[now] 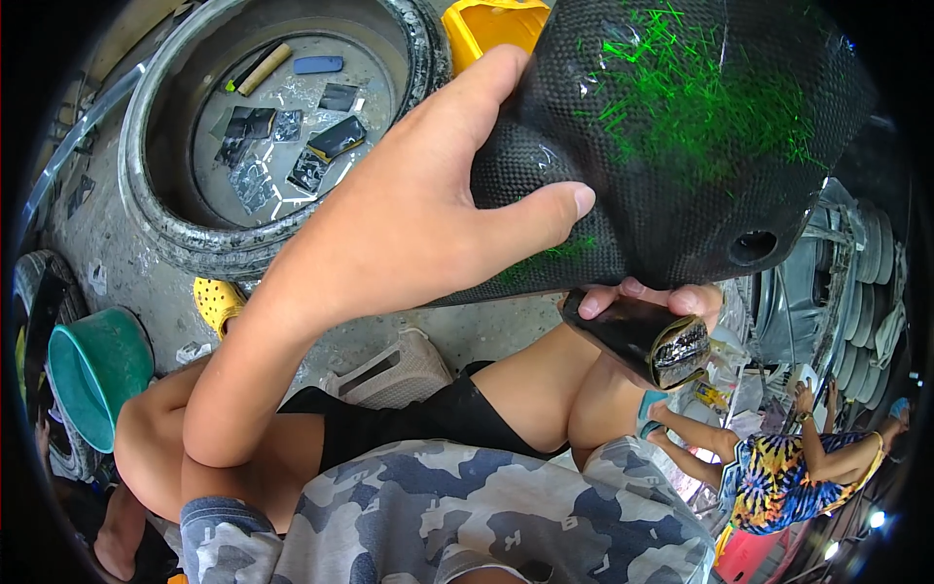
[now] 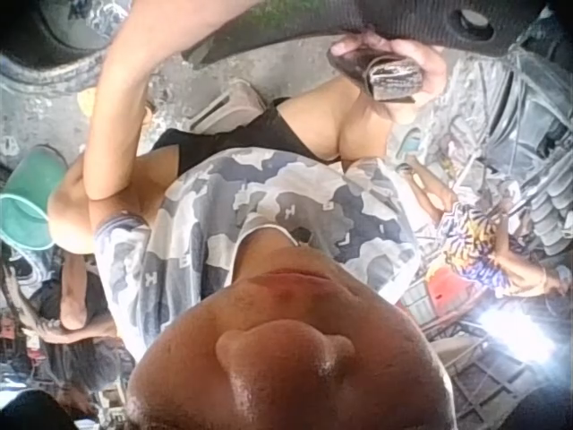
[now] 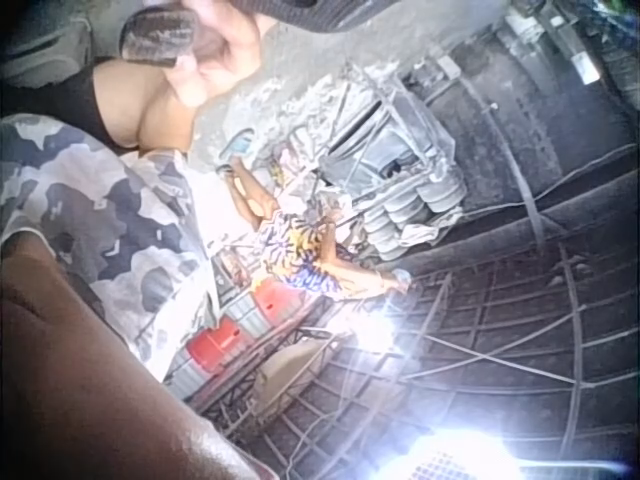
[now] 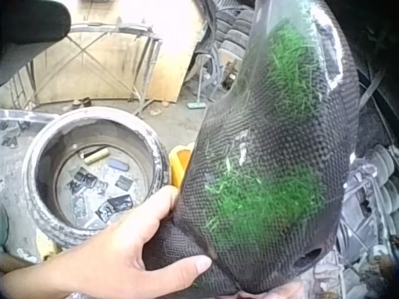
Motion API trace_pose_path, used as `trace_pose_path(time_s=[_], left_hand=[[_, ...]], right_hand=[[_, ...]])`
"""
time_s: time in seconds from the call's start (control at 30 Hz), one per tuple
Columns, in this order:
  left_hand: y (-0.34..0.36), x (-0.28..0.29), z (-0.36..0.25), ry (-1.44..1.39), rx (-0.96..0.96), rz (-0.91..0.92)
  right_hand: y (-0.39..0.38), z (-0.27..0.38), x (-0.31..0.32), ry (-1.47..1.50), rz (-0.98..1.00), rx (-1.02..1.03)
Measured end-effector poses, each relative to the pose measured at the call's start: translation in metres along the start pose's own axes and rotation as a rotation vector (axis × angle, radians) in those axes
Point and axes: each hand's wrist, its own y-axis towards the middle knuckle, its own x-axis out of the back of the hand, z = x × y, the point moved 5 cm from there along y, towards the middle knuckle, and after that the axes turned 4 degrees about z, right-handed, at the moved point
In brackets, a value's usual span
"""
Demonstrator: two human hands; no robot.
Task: Cleaning and sanding a motorcycle fairing part with water and sandpaper.
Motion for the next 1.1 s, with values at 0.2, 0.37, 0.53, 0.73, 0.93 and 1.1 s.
trace_pose_path(time_s=[0.2, 0.37, 0.53, 0.73, 0.93, 1.1], left_hand=[[-0.002, -0.001, -0.006, 0.027, 0.006, -0.029], [0.000, -0.001, -0.009, 0.089, 0.024, 0.006], [-0.003, 0.003, -0.014, 0.227, -0.012, -0.065], [-0.004, 0.003, -0.020, 0.327, -0.043, -0.098], [-0.007, 0.002, -0.019, 0.333, -0.030, -0.113], [-0.002, 0.004, -0.005, 0.178, 0.064, -0.023]], right_hand=[[0.002, 0.015, -0.010, -0.025, -0.157, -0.233], [-0.011, 0.014, -0.001, -0.008, -0.197, -0.267], [-0.019, 0.013, 0.005, 0.032, -0.171, -0.270], [-0.025, 0.013, 0.011, 0.074, -0.138, -0.275], [-0.008, 0.010, -0.003, 0.122, -0.142, -0.164], [-0.001, 0.010, -0.001, 0.067, -0.101, -0.213]])
